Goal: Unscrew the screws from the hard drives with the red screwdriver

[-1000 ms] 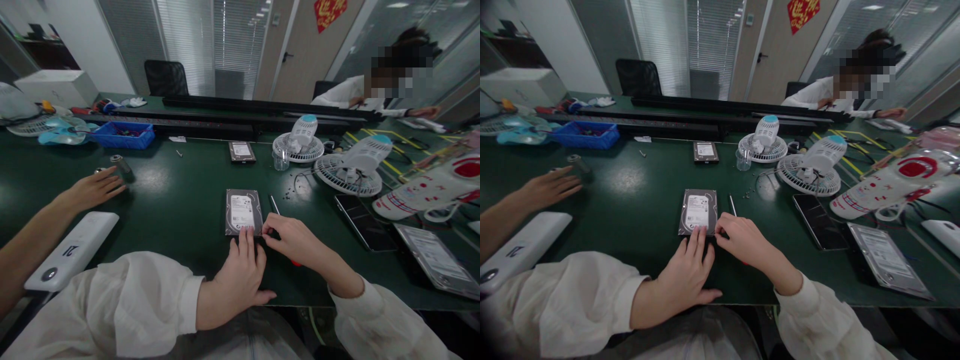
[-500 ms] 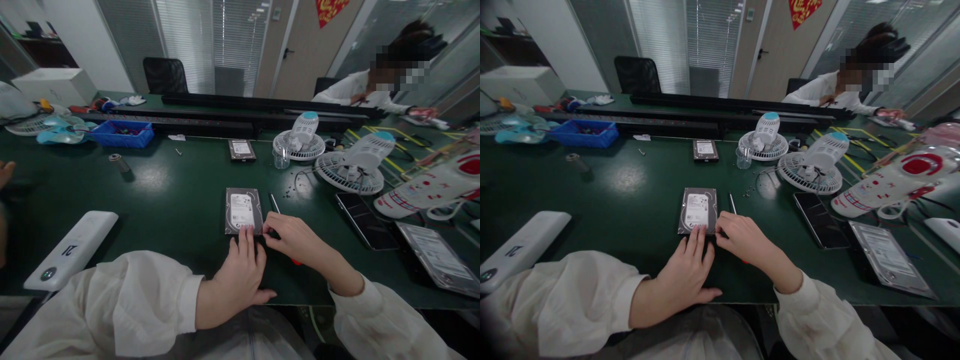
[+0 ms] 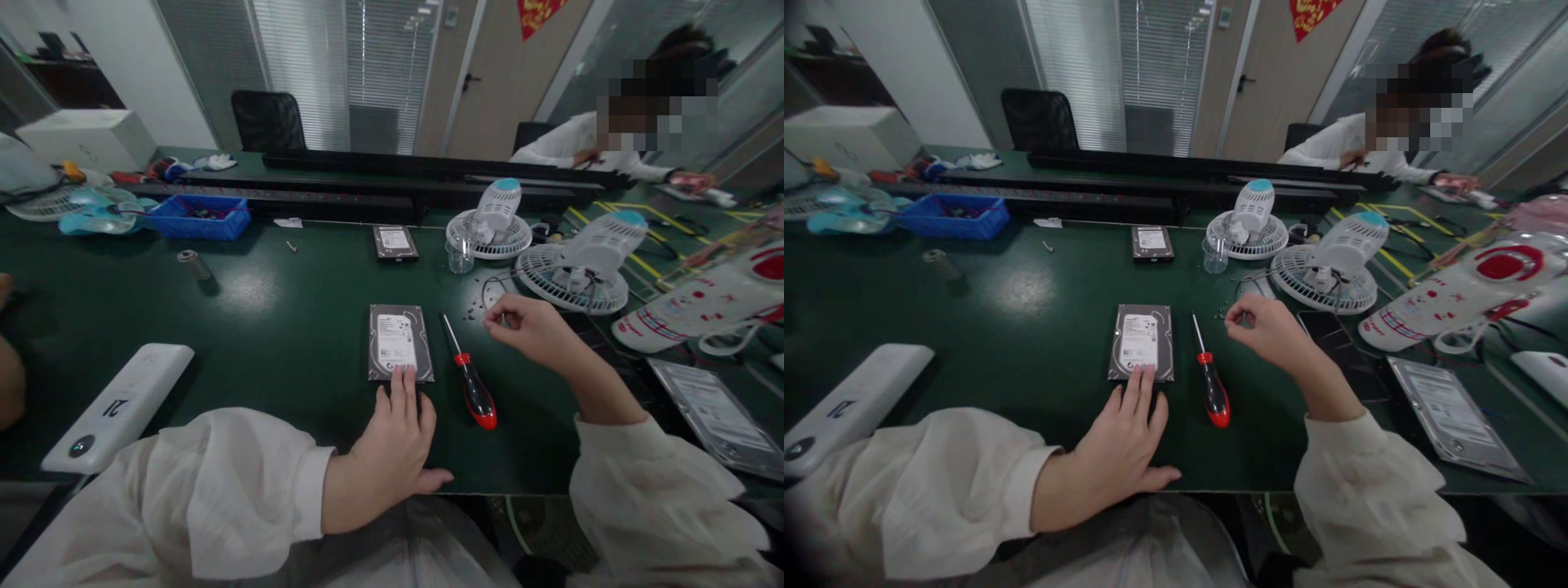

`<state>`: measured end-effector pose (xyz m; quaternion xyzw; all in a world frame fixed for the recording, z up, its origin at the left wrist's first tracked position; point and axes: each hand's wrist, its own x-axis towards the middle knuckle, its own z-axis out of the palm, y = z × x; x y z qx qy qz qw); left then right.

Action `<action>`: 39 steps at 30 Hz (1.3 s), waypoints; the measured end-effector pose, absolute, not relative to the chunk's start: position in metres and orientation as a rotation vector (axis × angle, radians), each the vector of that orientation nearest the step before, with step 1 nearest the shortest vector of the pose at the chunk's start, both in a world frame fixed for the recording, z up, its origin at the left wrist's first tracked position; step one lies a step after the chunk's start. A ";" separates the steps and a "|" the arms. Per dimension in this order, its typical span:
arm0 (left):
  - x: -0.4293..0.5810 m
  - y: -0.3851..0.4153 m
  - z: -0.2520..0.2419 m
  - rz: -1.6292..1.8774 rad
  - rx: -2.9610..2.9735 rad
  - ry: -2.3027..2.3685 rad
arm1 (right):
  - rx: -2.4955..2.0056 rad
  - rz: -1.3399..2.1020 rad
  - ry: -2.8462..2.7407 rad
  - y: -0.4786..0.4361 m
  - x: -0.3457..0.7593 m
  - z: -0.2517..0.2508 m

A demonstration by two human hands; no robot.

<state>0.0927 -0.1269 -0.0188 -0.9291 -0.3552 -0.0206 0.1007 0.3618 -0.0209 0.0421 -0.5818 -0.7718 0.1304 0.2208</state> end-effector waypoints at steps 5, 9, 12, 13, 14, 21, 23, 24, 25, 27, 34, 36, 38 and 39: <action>0.092 -0.128 -0.019 -0.060 -2.724 -1.051 | -1.704 0.434 -2.080 0.011 0.384 0.023; 0.092 -0.127 -0.019 -0.069 -2.723 -1.044 | -1.716 0.485 -2.059 0.017 0.385 0.006; 0.092 -0.127 -0.019 -0.061 -2.723 -1.048 | -1.717 0.474 -2.030 0.018 0.390 0.004; 0.092 -0.127 -0.019 -0.059 -2.724 -1.047 | -1.719 0.465 -2.017 0.017 0.393 0.007; 0.092 -0.127 -0.019 -0.058 -2.727 -1.044 | -1.720 0.456 -2.002 0.017 0.396 0.010; 0.092 -0.126 -0.017 -0.038 -2.755 -1.059 | -1.698 0.344 -1.847 -0.041 0.367 0.028; 0.093 -0.126 -0.016 -0.036 -2.772 -1.067 | -1.744 0.181 -1.861 -0.073 0.341 0.020; 0.093 -0.126 -0.016 -0.038 -2.777 -1.072 | -1.783 0.083 -1.894 -0.088 0.330 0.015; 0.094 -0.126 -0.017 -0.042 -2.777 -1.079 | -1.825 0.006 -1.914 -0.102 0.320 0.009; 0.095 -0.126 -0.017 -0.052 -2.763 -1.100 | -1.888 -0.049 -1.944 -0.120 0.308 0.002; 0.086 -0.134 -0.004 -0.275 -2.705 -0.972 | -2.161 0.340 -2.014 -0.124 0.305 0.014; 0.075 -0.135 0.003 -0.414 -2.724 -0.927 | -2.147 0.417 -1.993 -0.122 0.302 0.015; 0.060 -0.132 0.008 -0.521 -2.699 -1.034 | -2.090 0.423 -1.937 -0.121 0.300 0.013; 0.052 -0.129 0.009 -0.579 -2.675 -1.120 | -2.049 0.418 -1.898 -0.121 0.301 0.011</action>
